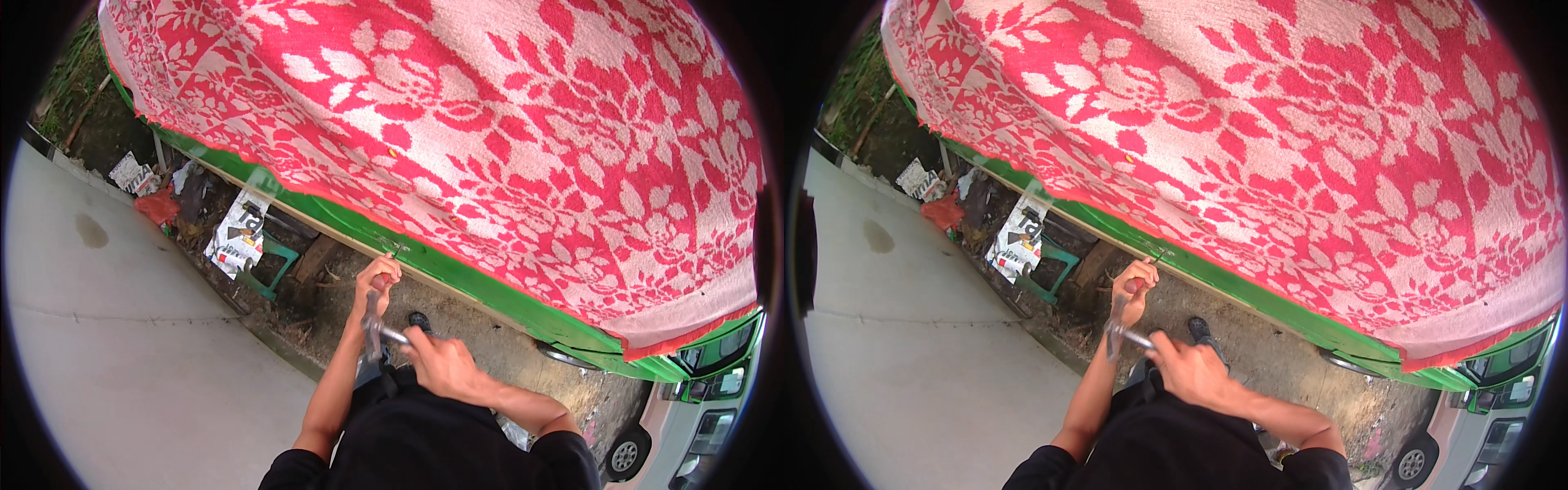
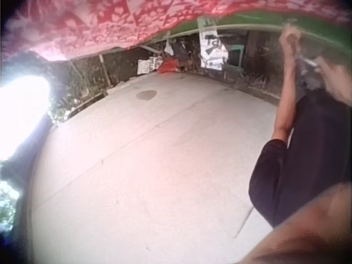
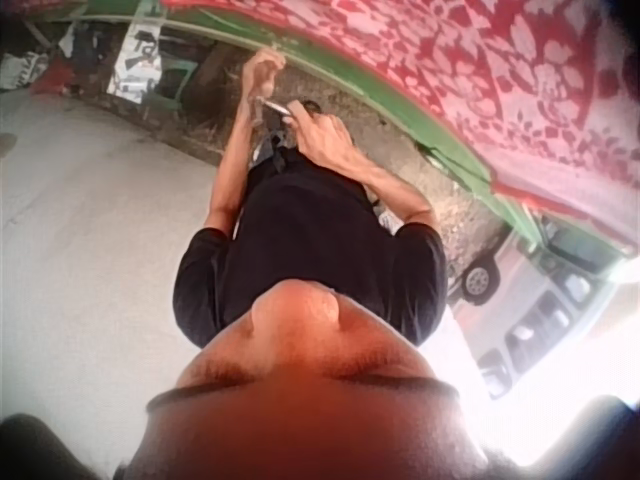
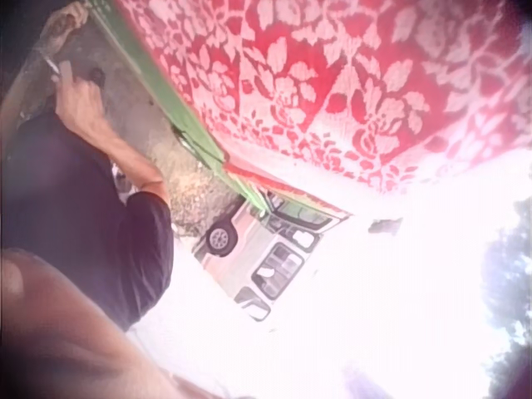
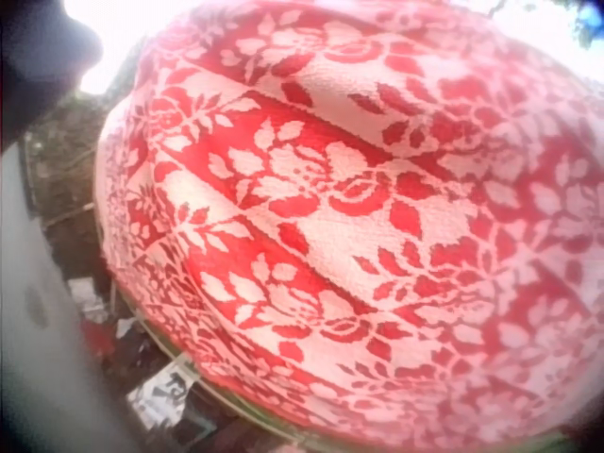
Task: The person ignites a blowtorch and applies heat to a small area on the green vehicle's side panel. Then they use a hammer and a metal tool to tap and pry at the same spot, working on a localized repair.
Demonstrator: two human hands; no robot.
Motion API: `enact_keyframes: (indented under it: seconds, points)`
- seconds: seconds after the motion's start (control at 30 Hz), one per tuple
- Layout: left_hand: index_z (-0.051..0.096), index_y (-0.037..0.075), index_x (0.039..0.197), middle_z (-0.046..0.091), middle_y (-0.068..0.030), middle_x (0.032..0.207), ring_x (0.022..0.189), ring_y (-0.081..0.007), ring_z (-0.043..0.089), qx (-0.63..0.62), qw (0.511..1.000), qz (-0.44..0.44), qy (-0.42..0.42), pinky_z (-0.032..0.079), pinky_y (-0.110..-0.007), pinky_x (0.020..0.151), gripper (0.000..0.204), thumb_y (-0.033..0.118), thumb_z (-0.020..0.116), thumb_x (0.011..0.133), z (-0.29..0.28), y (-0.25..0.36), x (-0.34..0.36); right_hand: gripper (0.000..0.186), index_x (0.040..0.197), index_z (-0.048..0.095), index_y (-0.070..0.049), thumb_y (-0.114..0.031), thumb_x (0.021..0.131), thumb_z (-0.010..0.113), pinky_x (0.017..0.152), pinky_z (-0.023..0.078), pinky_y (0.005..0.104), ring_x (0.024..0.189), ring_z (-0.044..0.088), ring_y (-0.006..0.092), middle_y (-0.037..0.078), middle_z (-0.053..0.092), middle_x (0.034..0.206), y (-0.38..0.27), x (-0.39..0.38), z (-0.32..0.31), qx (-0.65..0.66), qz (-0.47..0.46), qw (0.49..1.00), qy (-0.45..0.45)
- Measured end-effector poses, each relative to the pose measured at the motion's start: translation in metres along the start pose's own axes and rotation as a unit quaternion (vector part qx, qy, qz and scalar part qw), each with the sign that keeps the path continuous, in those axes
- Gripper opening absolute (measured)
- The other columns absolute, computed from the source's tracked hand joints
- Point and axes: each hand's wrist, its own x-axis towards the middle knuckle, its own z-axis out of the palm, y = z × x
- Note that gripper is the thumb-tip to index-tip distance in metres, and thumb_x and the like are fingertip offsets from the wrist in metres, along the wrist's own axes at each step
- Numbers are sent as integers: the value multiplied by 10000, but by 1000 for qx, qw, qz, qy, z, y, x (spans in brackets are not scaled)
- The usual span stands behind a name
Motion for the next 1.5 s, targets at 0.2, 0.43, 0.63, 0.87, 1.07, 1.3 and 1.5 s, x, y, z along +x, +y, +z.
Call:
enact_keyframes:
  seconds: [0.2, 0.43, 0.63, 0.87, 1.07, 1.3, 1.5]
  points:
    - [540, 26, 841, 597, -74, 844, 825, -188, 607, 5, 1000, -8, -4, 422, -422, 1069, 213, -167, 614, 786, 0, 4, 7, 168, 1070, 468, -72, -214, 1025, 547, 495, 476, 546, 606, 625, 458, 212, 647, 736, 2, 11, -3, 17, 11, 1000, -9]
    - [552, 35, 854, 599, -65, 851, 837, -188, 606, -42, 999, -23, 12, 407, -439, 1061, 127, -45, 650, 849, -3, 0, 5, 163, 1074, 469, -60, -210, 1041, 524, 527, 470, 562, 622, 604, 500, 241, 639, 721, 5, 4, -3, 64, 58, 996, -5]
    - [553, 36, 863, 591, -62, 848, 835, -185, 605, -61, 998, -9, -4, 405, -447, 1070, 154, -69, 661, 831, 0, 13, 10, 166, 1086, 489, -60, -210, 1037, 542, 530, 460, 556, 631, 611, 493, 240, 635, 715, 3, -3, -5, 102, 65, 993, -6]
    - [542, 38, 862, 589, -62, 846, 809, -181, 602, -30, 999, -7, -16, 429, -413, 1058, 192, -128, 630, 827, -3, 13, 13, 186, 1080, 502, -68, -233, 1025, 567, 534, 487, 553, 614, 620, 475, 215, 652, 758, -7, 2, -7, 93, 37, 995, -4]
    - [534, 31, 867, 585, -77, 829, 795, -187, 602, -23, 1000, 13, -2, 439, -408, 1054, 238, -196, 568, 804, 5, 12, 8, 191, 1071, 494, -85, -243, 1008, 579, 500, 508, 543, 603, 640, 451, 200, 652, 756, -10, 9, -4, 8, -3, 1000, 1]
    - [531, 17, 857, 595, -84, 833, 802, -193, 609, -4, 1000, 7, -13, 449, -413, 1045, 224, -184, 602, 790, 3, 13, 9, 195, 1062, 502, -86, -247, 998, 593, 476, 504, 528, 571, 635, 439, 200, 656, 756, -11, 4, 0, 25, -34, 999, 21]
    - [529, 27, 850, 593, -66, 825, 800, -187, 605, -15, 1000, 7, -16, 443, -421, 1057, 247, -201, 603, 792, 1, 11, 13, 213, 1087, 498, -91, -257, 996, 596, 504, 502, 559, 595, 629, 462, 202, 632, 718, 2, 13, 6, -12, 42, 999, -3]
